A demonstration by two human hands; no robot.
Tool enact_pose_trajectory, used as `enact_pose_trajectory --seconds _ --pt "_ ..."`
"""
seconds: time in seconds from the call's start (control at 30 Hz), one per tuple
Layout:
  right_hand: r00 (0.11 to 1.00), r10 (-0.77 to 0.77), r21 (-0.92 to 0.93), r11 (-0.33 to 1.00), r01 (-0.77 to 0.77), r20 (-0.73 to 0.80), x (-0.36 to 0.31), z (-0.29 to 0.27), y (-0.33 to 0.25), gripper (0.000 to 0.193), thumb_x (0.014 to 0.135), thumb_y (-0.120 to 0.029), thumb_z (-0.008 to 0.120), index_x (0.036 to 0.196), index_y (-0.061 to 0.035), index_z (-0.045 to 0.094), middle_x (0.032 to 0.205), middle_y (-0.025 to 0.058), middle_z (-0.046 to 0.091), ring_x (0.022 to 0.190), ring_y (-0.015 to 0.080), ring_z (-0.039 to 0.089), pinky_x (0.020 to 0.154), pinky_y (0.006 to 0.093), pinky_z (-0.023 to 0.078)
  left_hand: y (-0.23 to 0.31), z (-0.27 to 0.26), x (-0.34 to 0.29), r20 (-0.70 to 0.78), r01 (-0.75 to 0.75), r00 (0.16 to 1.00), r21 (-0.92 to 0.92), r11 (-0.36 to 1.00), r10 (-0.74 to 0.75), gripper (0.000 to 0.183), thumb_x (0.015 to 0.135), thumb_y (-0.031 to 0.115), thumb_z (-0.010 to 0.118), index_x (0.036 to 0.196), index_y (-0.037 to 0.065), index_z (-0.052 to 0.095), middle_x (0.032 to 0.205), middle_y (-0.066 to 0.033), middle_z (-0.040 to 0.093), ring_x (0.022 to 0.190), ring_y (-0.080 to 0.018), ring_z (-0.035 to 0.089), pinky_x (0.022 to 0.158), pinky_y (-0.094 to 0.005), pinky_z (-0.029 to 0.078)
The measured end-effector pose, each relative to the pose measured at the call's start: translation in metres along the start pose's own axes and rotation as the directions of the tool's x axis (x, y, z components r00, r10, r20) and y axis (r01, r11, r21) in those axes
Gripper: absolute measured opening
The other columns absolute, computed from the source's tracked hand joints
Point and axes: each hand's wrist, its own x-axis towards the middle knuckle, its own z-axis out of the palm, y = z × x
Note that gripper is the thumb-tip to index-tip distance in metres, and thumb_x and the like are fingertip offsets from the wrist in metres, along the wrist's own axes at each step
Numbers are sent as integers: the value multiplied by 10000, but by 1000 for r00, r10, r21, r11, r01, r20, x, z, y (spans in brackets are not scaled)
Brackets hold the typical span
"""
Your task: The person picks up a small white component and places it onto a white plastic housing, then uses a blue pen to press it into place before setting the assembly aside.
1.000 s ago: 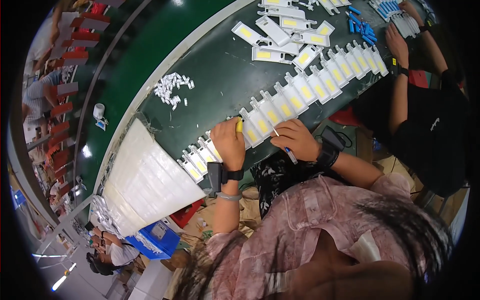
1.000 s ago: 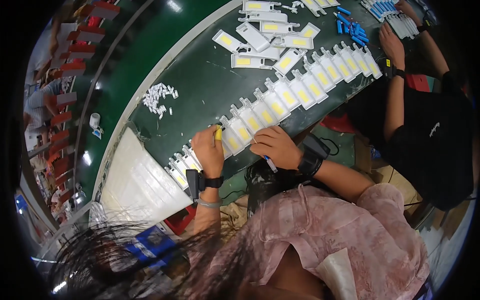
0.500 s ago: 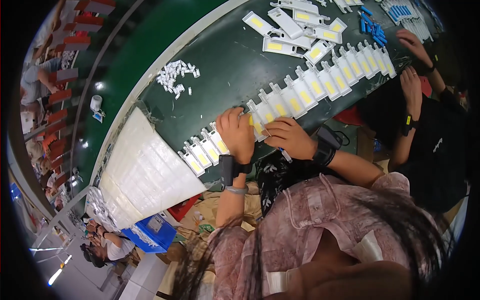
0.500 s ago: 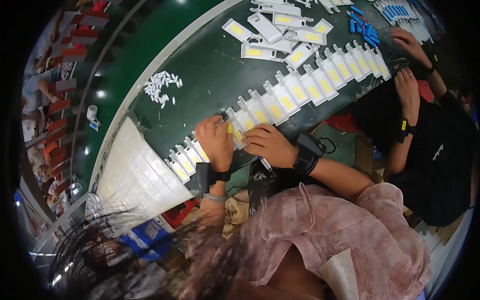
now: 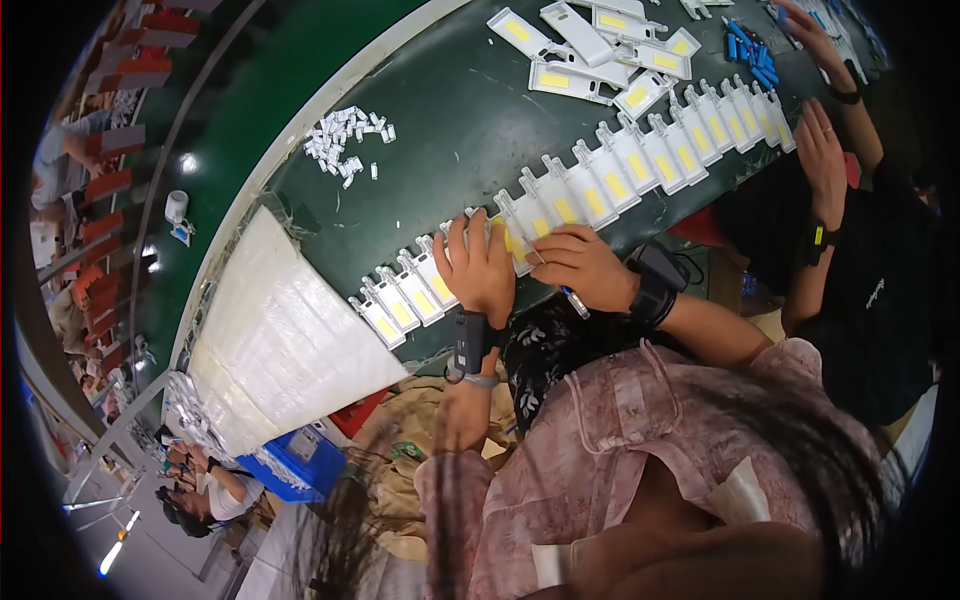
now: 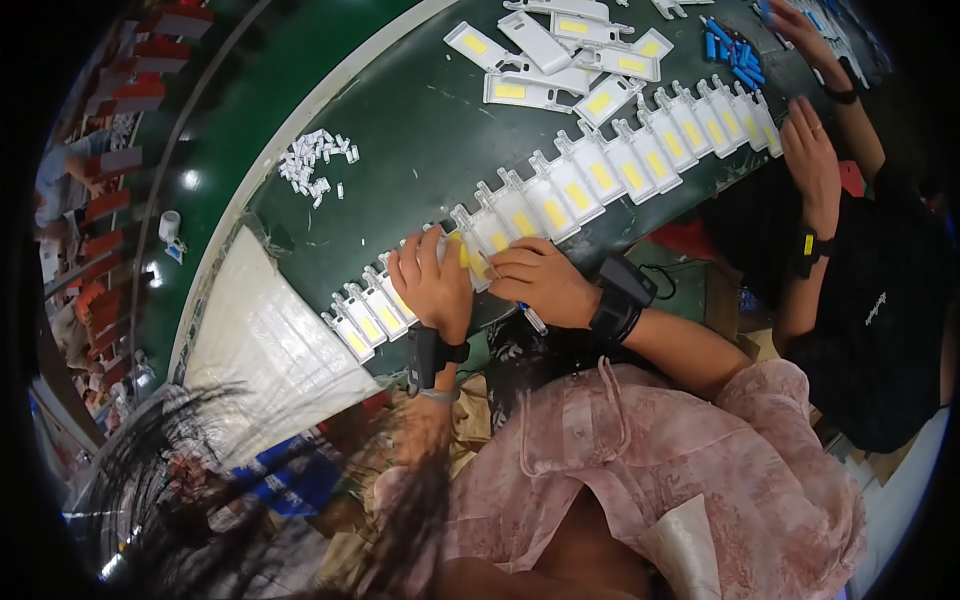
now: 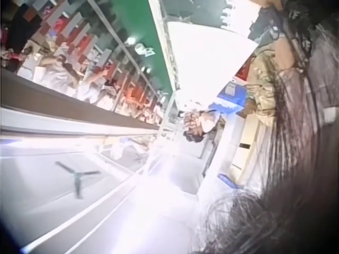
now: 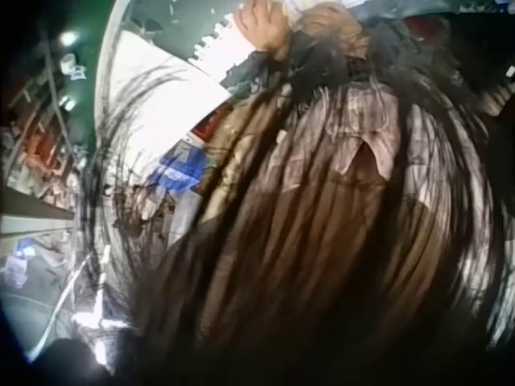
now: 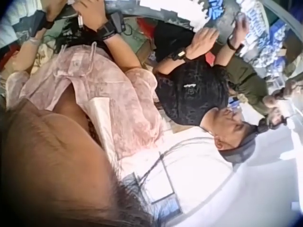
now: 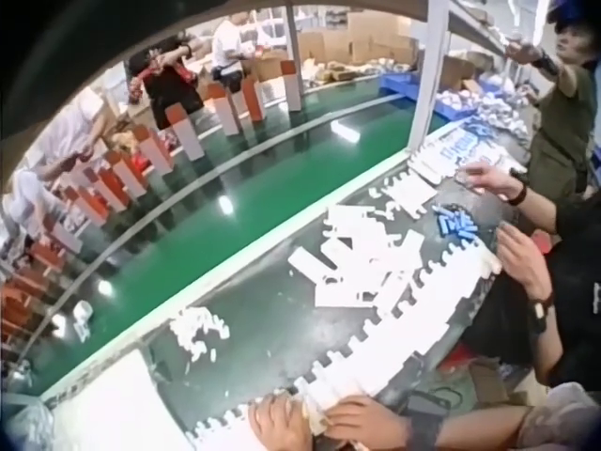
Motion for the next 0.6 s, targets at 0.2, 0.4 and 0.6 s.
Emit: enact_pose_trajectory --seconds 0.2,0.4,0.6 --pt "999 30 -15 999 -30 26 -1 -2 3 247 867 -142 641 1110 -125 681 1159 19 677 1160 201 602 1052 398 396 8 0 -21 208 70 976 -7 997 -68 477 806 158 675 1276 105 614 1471 -70 489 1337 -324 440 1137 -534 258" --pt "992 126 131 983 -128 21 18 -16 1 317 873 -127 701 1189 -107 681 1019 59 662 983 254 624 906 385 461 6 -3 -20 239 106 966 -45 993 -92 520 820 165 668 1330 106 585 1518 -66 440 1378 -312 403 1152 -532 233" --pt "888 459 510 763 -398 6 40 -8 6 103 986 -77 575 1039 -19 641 863 82 612 744 183 593 687 275 463 2 0 -24 266 88 961 -29 996 -78 541 830 218 674 1351 106 578 1553 -61 406 1404 -303 388 1151 -547 240"
